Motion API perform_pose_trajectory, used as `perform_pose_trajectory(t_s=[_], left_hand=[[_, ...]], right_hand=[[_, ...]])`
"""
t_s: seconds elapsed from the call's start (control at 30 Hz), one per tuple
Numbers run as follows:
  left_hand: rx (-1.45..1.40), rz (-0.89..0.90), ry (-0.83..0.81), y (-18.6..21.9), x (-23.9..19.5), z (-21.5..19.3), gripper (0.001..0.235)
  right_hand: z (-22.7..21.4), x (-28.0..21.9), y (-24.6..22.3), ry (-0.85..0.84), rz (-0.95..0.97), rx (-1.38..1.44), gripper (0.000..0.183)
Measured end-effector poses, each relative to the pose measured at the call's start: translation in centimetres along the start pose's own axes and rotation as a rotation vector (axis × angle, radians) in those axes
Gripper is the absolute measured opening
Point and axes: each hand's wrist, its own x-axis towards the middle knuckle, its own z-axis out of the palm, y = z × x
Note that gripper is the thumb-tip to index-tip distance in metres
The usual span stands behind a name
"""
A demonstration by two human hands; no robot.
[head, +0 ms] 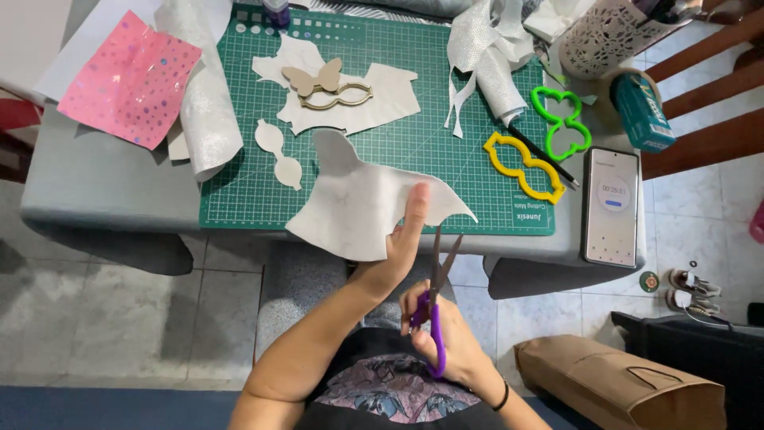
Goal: Tracing a butterfly template onto a white sheet and cutting the shape out using scissors
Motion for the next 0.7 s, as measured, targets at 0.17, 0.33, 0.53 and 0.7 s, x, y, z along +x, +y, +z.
perform_pose_trajectory(t_s=[0.17, 0.33, 0.53, 0.7], left_hand=[[-1.654, -0.811, 0.221, 4.6, 1.3, -0.4, 0.063], [-1.727, -0.814, 0.183, 3.8, 1.6, -1.0, 0.062], [-1.852, -0.831, 0.116, 3.0, 2.4, -1.7, 0.062], [-1.940, -0.849, 0.064, 2.2, 2.8, -2.0, 0.062]], right_hand=[[-1.3, 2.7, 3.9, 0.145, -0.092, -0.057, 0.067], [-2.2, 4.6, 2.7, 0.191, -0.116, -0.142, 0.065], [-2.1, 5.0, 2.4, 0.219, -0.129, -0.135, 0.061], [-2.2, 5.1, 2.7, 0.236, -0.137, -0.148, 0.061]])
